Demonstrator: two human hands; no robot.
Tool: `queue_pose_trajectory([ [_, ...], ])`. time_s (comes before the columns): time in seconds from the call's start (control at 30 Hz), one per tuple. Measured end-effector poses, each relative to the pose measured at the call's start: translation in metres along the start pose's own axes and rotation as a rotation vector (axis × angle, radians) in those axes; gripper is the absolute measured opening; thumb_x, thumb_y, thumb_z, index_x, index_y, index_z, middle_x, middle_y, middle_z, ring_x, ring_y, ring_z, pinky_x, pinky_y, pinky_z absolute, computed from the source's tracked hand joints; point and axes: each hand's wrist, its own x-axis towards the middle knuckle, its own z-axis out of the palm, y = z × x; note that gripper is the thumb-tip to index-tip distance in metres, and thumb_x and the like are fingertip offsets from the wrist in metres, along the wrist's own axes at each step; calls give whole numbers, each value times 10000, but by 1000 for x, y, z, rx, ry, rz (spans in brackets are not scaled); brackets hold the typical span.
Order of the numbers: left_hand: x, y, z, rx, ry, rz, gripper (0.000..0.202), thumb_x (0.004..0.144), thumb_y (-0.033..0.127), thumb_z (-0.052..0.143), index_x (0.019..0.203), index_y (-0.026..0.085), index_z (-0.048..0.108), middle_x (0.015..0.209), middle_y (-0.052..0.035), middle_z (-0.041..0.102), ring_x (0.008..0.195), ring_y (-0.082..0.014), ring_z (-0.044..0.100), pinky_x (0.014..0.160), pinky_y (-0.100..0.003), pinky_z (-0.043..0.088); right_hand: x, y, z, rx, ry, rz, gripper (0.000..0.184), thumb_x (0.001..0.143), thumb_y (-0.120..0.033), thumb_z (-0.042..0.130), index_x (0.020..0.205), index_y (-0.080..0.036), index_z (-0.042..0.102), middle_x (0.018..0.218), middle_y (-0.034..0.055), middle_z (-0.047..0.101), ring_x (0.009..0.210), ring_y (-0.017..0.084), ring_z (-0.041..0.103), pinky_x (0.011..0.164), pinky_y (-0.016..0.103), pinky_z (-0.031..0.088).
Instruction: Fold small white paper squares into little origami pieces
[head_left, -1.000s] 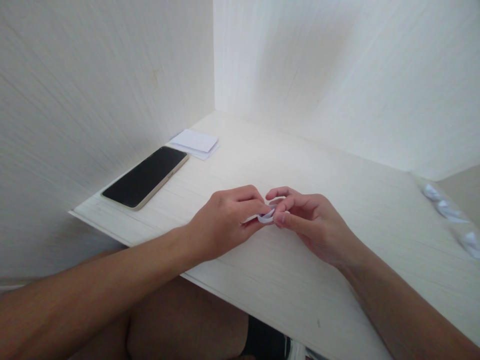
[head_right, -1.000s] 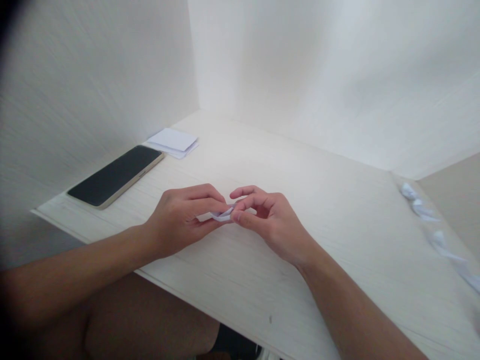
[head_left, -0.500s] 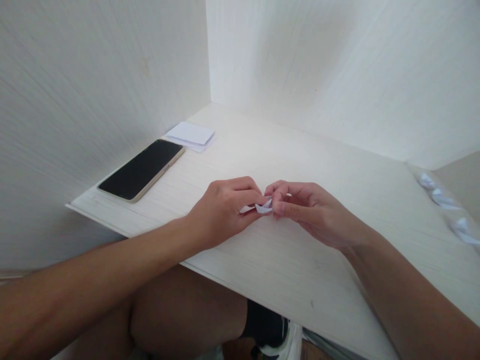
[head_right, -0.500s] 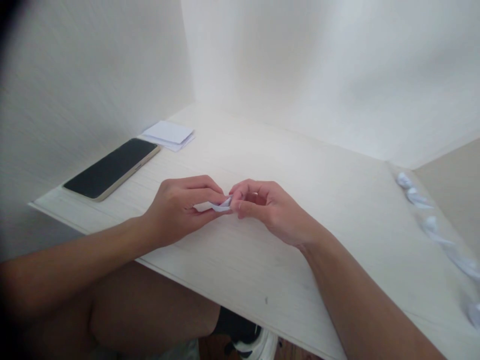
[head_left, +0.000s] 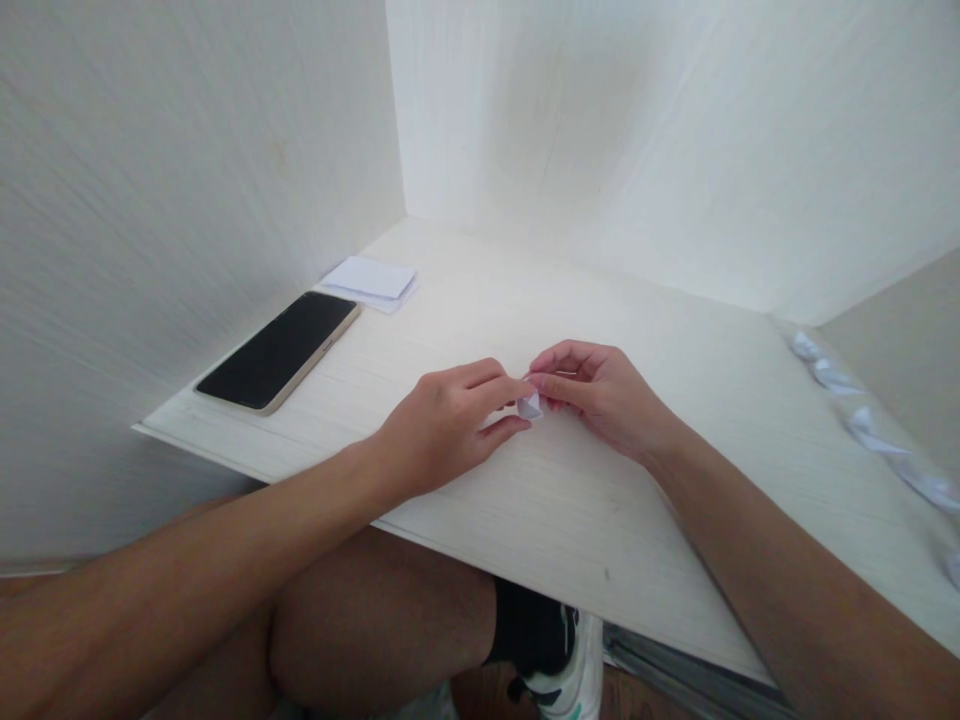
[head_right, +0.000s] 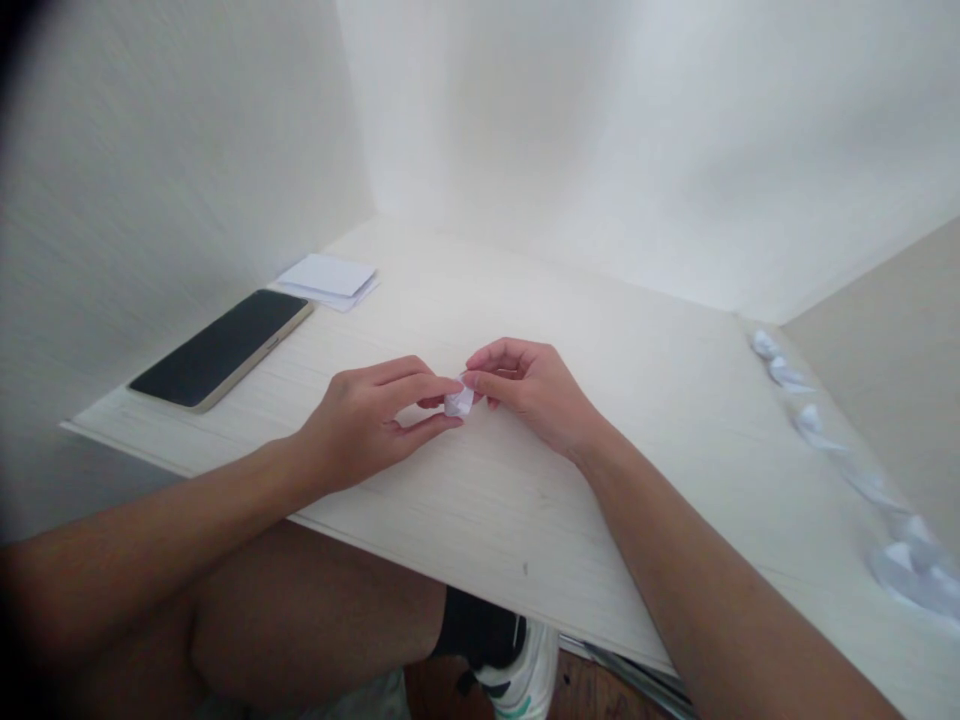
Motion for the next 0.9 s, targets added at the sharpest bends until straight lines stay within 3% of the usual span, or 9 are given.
queue_pose_trajectory([
  [0.2, 0, -2, -4, -62, -38, -89, 389, 828, 211, 843, 1187, 187, 696, 843, 10, 742, 658, -107, 669, 651, -212, 552, -1, -2, -6, -152, 48, -73, 294, 698, -383, 922, 843, -193, 750, 759, 13, 739, 669, 144, 644, 664, 320, 514],
  [0.4, 0, -6, -5, -108, -93, -108, 377, 797, 223, 864, 1144, 187, 722, 826, 10, 741, 610, -103, 630, 618, -213, 533, -1, 0, -9, -190, -61, -14, 199, 740, -323, 877, 863, -199, 781, 781, 34, 776, 721, 168, 688, 693, 332, 520],
  [0.53, -1, -5, -8, -119, -172, -130, 451, 772, 200, 867, 1194, 183, 711, 875, 2, 750, 625, -115, 634, 655, -246, 545, -1, -2, -16, -170, -26, 1, 211, 694, -286, 907, 850, -199, 794, 786, 34, 787, 741, 170, 702, 728, 329, 536],
  [0.67, 0, -2, -17, -153, -203, -161, 404, 784, 159, 816, 1176, 176, 717, 859, 1, 762, 593, -119, 637, 625, -250, 542, 0, 5, -23, -192, 141, 24, 223, 677, -234, 920, 848, -193, 783, 809, 31, 786, 767, 173, 709, 727, 311, 544],
  [0.77, -3, -4, -21, -179, -211, -156, 297, 810, 195, 769, 1105, 184, 738, 796, 4, 768, 538, -124, 625, 571, -249, 521, -5, 14, -27, -236, 364, 58, 204, 783, -255, 873, 933, -181, 755, 805, 11, 756, 720, 150, 683, 687, 293, 553],
  [0.9, -8, -12, -18, -246, -225, -153, 259, 845, 342, 740, 1061, 199, 757, 750, 2, 764, 515, -139, 618, 532, -256, 496, -36, 25, -36, -324, 698, 146, 289, 1002, -358, 666, 1219, -167, 667, 1191, 84, 702, 979, 206, 707, 840, 404, 615],
])
